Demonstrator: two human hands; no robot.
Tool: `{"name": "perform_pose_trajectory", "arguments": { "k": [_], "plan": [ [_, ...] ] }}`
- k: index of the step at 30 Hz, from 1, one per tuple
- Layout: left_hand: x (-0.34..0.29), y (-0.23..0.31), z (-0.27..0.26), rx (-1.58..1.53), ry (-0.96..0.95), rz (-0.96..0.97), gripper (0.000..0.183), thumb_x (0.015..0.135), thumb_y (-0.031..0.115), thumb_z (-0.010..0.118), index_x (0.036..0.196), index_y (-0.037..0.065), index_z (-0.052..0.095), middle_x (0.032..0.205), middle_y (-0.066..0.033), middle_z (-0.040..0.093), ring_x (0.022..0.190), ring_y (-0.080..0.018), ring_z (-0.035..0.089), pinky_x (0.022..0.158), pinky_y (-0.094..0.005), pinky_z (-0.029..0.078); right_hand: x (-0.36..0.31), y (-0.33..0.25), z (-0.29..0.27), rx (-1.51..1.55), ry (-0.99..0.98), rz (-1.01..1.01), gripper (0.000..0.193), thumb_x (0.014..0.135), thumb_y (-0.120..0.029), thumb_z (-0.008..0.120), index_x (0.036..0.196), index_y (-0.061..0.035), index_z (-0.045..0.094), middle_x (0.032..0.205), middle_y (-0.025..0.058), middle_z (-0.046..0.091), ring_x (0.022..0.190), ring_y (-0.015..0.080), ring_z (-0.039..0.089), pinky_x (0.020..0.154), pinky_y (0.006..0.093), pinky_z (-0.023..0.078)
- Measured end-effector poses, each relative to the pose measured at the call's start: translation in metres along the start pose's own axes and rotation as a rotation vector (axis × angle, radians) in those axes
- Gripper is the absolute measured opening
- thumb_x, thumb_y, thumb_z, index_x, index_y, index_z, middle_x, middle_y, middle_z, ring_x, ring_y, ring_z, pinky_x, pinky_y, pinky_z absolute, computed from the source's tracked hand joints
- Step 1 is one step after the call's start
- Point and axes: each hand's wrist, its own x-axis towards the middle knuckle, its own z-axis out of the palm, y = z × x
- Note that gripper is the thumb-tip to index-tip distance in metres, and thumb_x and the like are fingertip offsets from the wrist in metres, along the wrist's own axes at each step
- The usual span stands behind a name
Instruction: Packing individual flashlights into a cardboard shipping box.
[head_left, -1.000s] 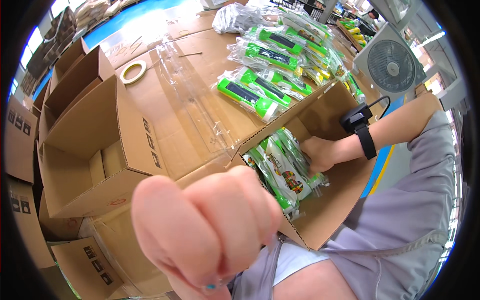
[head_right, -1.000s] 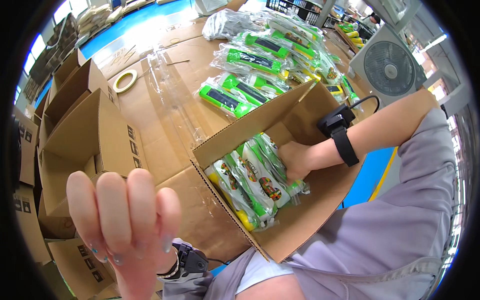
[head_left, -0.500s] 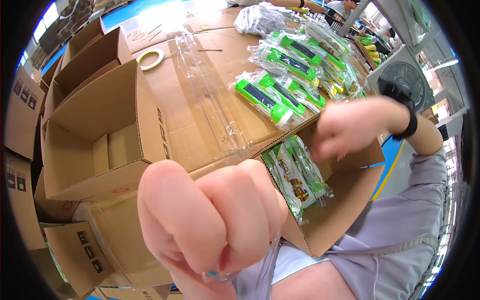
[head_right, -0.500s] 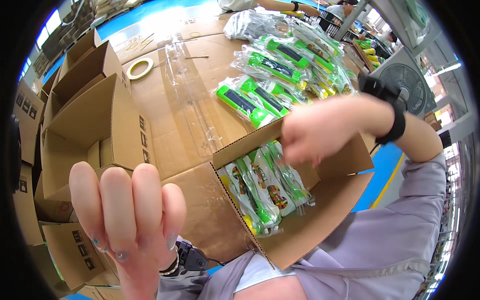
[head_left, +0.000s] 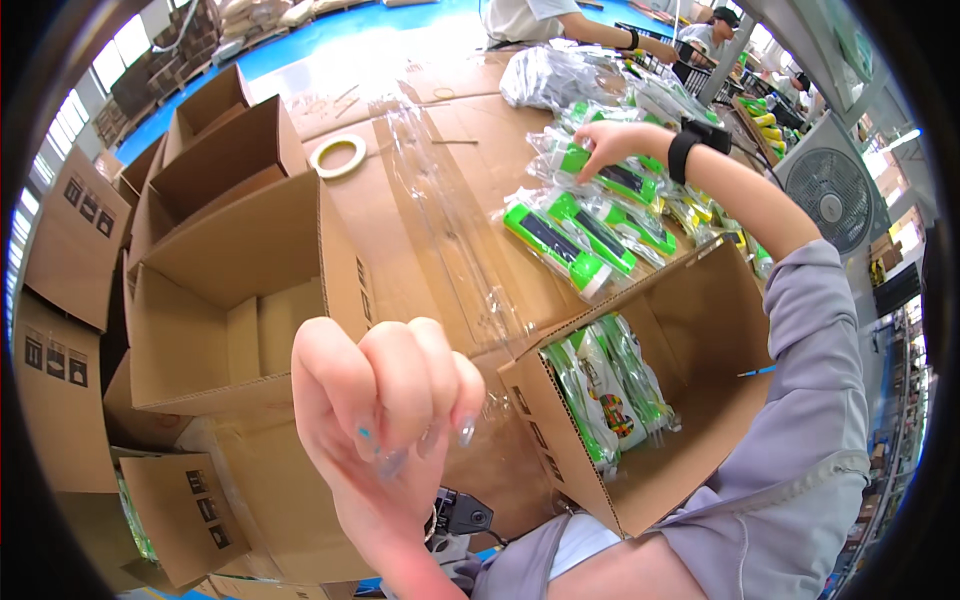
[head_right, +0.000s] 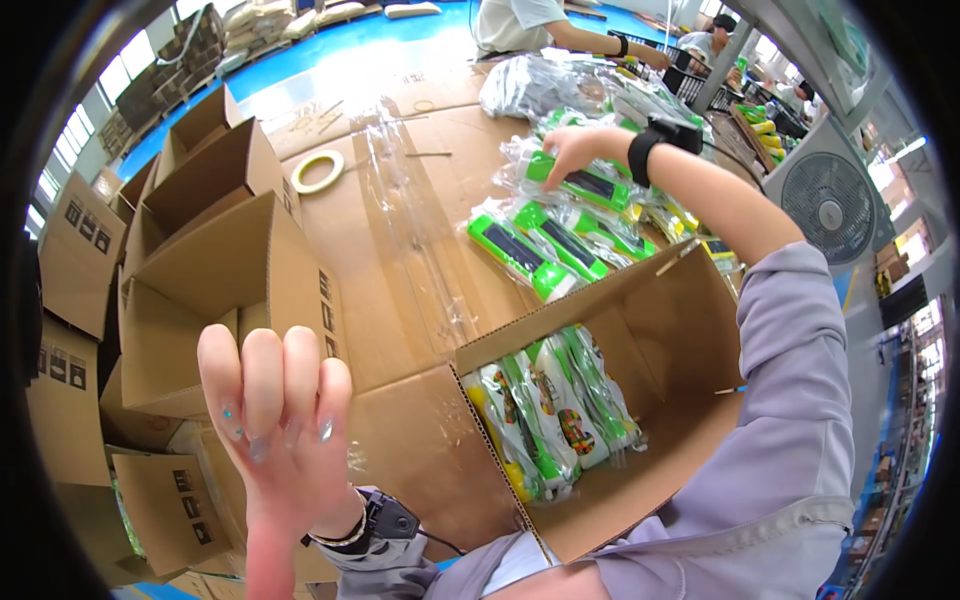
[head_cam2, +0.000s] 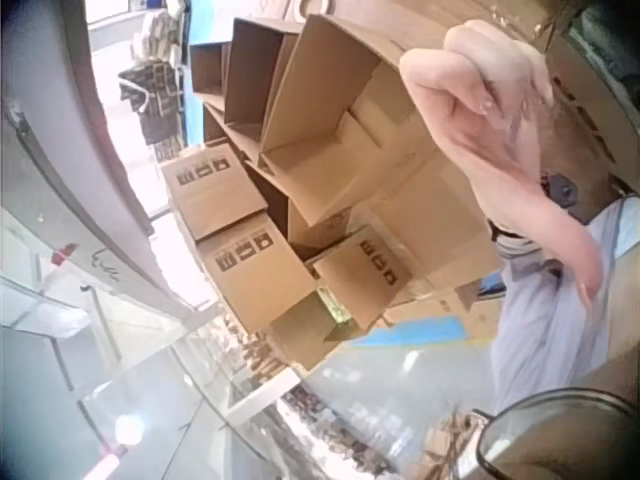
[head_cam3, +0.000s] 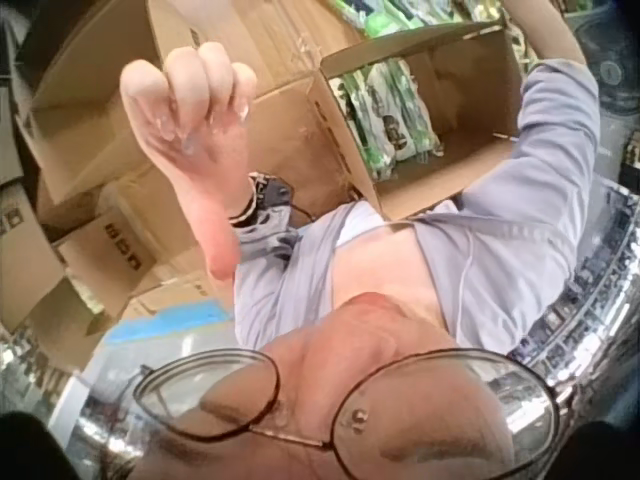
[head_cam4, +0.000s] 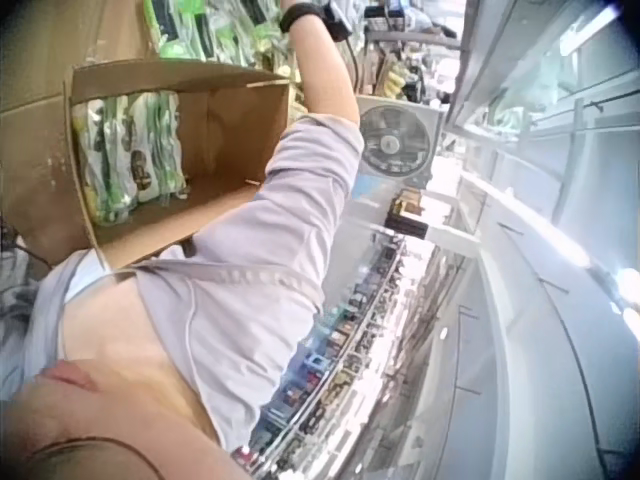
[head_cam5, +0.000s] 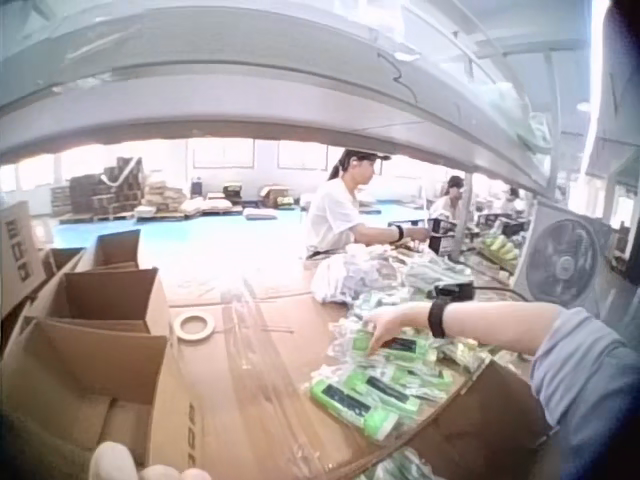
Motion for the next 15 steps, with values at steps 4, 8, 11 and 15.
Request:
{"name": "perform_pose_trajectory", "arguments": {
  "k": [4,8,11,15],
  "plan": [
    [-0.003,-0.001,0.008,0.054,0.136,0.036,0.086,0.035,0.032,0.098,0.09,0.016,0.034,0.074,0.0056,0.042,0.069,-0.0097,0.038,0.063,-0.0249,0.034,-0.007,0.012,0.017,0.203,0.221,-0.002,0.081,0.056,-0.035,0.086,0.12,-0.0001,0.052,0.102,0.0134,0.063,0.094,0.024,0.059,0.084,0.0302,0.046],
    [-0.003,0.001,0.002,0.167,0.064,0.0,0.087,0.037,0.042,0.096,0.091,0.016,0.034,0.076,0.0068,0.038,0.071,-0.0095,0.037,0.065,-0.0231,0.033,-0.045,-0.028,0.018,0.566,0.2,-0.146,0.077,0.055,-0.026,0.082,0.122,-0.0025,0.053,0.104,0.0126,0.063,0.096,0.0209,0.059,0.086,0.029,0.046],
    [-0.003,0.001,0.005,0.213,0.084,0.015,0.084,0.041,0.042,0.096,0.09,0.016,0.033,0.075,0.0066,0.037,0.07,-0.0089,0.036,0.064,-0.0231,0.033,-0.066,-0.05,0.01,0.706,0.441,-0.355,0.069,0.06,-0.025,0.084,0.118,-0.0022,0.054,0.101,0.0087,0.064,0.093,0.0154,0.058,0.084,0.0286,0.046],
    [-0.002,0.001,0.009,0.224,0.168,0.04,0.088,0.036,0.044,0.096,0.091,0.015,0.034,0.074,0.0056,0.039,0.068,-0.0089,0.035,0.06,-0.0242,0.032,-0.117,-0.069,-0.026,1.141,0.705,-0.542,0.054,0.072,-0.016,0.08,0.116,-0.0013,0.052,0.105,0.005,0.064,0.095,0.0127,0.06,0.085,0.0314,0.048]
  ]
}}
